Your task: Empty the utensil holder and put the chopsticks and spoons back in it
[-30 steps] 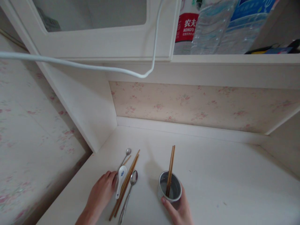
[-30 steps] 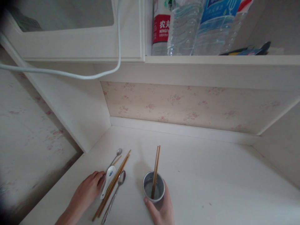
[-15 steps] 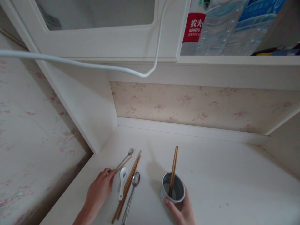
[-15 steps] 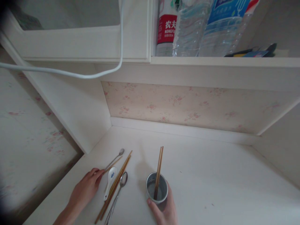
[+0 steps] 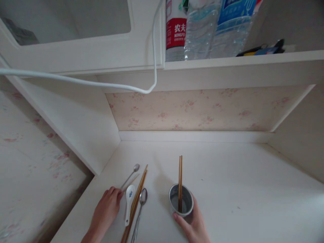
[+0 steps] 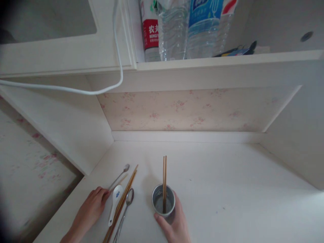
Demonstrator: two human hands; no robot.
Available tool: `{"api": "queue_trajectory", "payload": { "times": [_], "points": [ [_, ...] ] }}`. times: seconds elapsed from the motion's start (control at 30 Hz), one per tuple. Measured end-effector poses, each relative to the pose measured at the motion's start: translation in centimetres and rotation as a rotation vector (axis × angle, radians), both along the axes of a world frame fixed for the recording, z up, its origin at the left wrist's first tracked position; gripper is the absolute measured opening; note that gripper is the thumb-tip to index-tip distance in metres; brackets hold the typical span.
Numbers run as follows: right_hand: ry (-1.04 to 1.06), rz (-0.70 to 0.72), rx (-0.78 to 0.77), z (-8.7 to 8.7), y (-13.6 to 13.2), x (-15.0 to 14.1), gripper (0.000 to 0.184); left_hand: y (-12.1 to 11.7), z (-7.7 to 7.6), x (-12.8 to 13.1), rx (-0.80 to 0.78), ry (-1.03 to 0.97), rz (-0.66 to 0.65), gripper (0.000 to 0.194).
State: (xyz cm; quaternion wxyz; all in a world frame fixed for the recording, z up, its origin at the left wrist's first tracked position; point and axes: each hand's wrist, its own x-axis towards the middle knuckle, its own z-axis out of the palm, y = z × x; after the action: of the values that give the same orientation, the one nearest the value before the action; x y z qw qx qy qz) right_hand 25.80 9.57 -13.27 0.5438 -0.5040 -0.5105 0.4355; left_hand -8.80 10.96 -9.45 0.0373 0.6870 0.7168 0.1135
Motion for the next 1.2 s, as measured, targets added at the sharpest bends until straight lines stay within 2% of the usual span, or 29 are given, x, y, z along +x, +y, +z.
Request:
{"api": "queue_trajectory", "payload": {
  "times": [0.1, 0.17, 0.23, 0.33, 0.4, 0.47, 0.53, 0.6, 0.7, 0.83, 1.0, 1.1, 1.2],
  "points": [
    [-0.063, 0.029, -0.018, 0.2, -0.1, 0.1, 0.076, 0.1, 0.6, -0.3, 0.121, -0.042, 0.058, 0.031],
    [-0.092, 0.054, -0.013, 0.3, -0.2, 0.1, 0.076, 0.1, 1.5, -0.7, 0.227, -0.059, 0.142, 0.03],
    [-0.123, 0.077, -0.007, 0.3, -0.1, 0.2, 0.076, 0.1, 3.0, -0.9, 0.314, -0.098, 0.242, 0.03],
    [-0.166, 0.108, -0.013, 0.5, -0.1, 0.1, 0.076, -0.3, 6.4, -0.2, 0.395, -0.265, 0.331, 0.035],
    [-0.177, 0.118, -0.011, 0.6, -0.2, 0.0, 0.075, -0.6, 9.0, 1.4, 0.431, -0.436, 0.363, 0.04],
    [-0.18, 0.119, 0.003, 0.9, -0.3, 0.0, 0.075, -0.8, 11.4, 3.8, 0.446, -0.625, 0.314, 0.038],
    [-0.186, 0.114, 0.021, 1.1, -0.4, -0.1, 0.074, -0.5, 13.1, 6.8, 0.429, -0.834, 0.23, 0.036],
    [-0.198, 0.112, 0.032, 1.2, -0.4, -0.1, 0.073, 0.2, 14.0, 10.0, 0.358, -0.997, 0.126, 0.036],
    [-0.202, 0.11, 0.041, 1.0, -0.3, -0.2, 0.074, 1.9, 14.0, 14.3, 0.291, -1.075, -0.041, 0.031],
    [-0.2, 0.104, 0.07, 0.5, -0.3, -0.4, 0.077, 4.0, 11.8, 18.1, 0.324, -1.02, -0.189, 0.027],
    [-0.213, 0.114, 0.095, 0.7, -0.2, -0.5, 0.074, 4.5, 8.7, 19.6, 0.296, -0.812, -0.209, 0.027],
    [-0.22, 0.101, 0.113, 1.0, -0.2, -0.5, 0.074, 3.9, 7.8, 19.7, 0.264, -0.721, -0.241, 0.026],
    [-0.224, 0.088, 0.117, 1.1, -0.1, -0.5, 0.074, 3.4, 7.1, 19.8, 0.222, -0.729, -0.252, 0.025]
  ]
}}
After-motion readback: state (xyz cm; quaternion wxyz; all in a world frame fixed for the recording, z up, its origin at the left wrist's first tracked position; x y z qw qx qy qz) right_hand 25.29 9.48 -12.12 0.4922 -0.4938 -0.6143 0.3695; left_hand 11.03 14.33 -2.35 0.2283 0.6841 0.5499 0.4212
